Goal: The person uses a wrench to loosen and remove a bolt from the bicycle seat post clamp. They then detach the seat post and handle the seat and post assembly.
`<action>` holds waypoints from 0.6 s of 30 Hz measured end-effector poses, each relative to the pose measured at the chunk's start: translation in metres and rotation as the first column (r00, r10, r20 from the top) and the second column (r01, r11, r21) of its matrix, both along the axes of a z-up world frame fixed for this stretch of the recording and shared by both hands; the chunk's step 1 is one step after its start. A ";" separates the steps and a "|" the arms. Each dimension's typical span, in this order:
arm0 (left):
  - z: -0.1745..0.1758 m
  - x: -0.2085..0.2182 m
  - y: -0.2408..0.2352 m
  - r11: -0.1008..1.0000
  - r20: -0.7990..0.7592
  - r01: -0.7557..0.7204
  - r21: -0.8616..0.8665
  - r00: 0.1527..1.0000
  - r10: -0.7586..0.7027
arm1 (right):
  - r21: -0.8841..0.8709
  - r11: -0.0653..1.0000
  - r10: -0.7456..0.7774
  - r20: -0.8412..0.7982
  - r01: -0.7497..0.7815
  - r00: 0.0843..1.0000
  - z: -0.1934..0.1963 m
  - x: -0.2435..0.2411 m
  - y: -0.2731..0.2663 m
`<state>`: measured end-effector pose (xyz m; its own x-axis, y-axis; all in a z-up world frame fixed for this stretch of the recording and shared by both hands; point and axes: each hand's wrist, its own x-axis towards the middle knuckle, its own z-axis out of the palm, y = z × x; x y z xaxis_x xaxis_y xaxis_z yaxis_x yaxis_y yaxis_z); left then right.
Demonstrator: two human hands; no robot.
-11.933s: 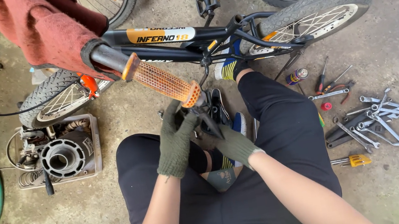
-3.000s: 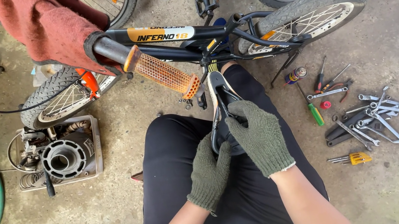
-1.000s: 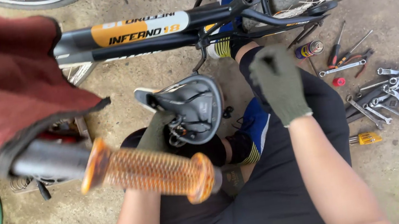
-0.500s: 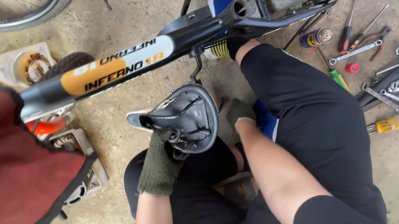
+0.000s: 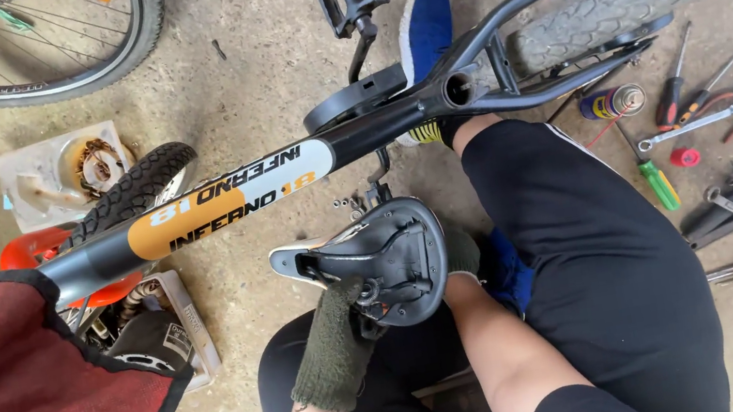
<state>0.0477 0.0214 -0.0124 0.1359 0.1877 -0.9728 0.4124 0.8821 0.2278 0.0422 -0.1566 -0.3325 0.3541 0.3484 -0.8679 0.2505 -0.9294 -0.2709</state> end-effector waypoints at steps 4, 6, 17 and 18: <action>-0.015 -0.006 -0.001 0.999 0.066 -0.036 0.026 0.997 0.034 | 0.147 0.968 -0.201 -0.041 0.205 0.979 0.023 0.011 -0.001; -0.017 -0.005 0.000 0.999 0.075 -0.032 0.024 0.997 0.030 | 0.194 0.942 -0.265 -0.062 0.272 0.962 0.037 0.018 0.000; -0.035 -0.028 -0.006 0.992 0.298 0.000 -0.127 0.954 0.039 | 0.521 0.539 -0.677 -0.199 0.661 0.709 0.168 0.088 -0.018; -0.011 -0.023 -0.011 0.992 0.309 -0.012 -0.128 0.950 0.051 | 0.528 0.548 -0.668 -0.191 0.648 0.720 0.181 0.094 -0.028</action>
<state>0.0245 0.0107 -0.0239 0.4314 0.0784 -0.8987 0.3099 0.9227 0.2293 0.1359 -0.1846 -0.1510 0.6962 0.3918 -0.6015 -0.3551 -0.5403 -0.7629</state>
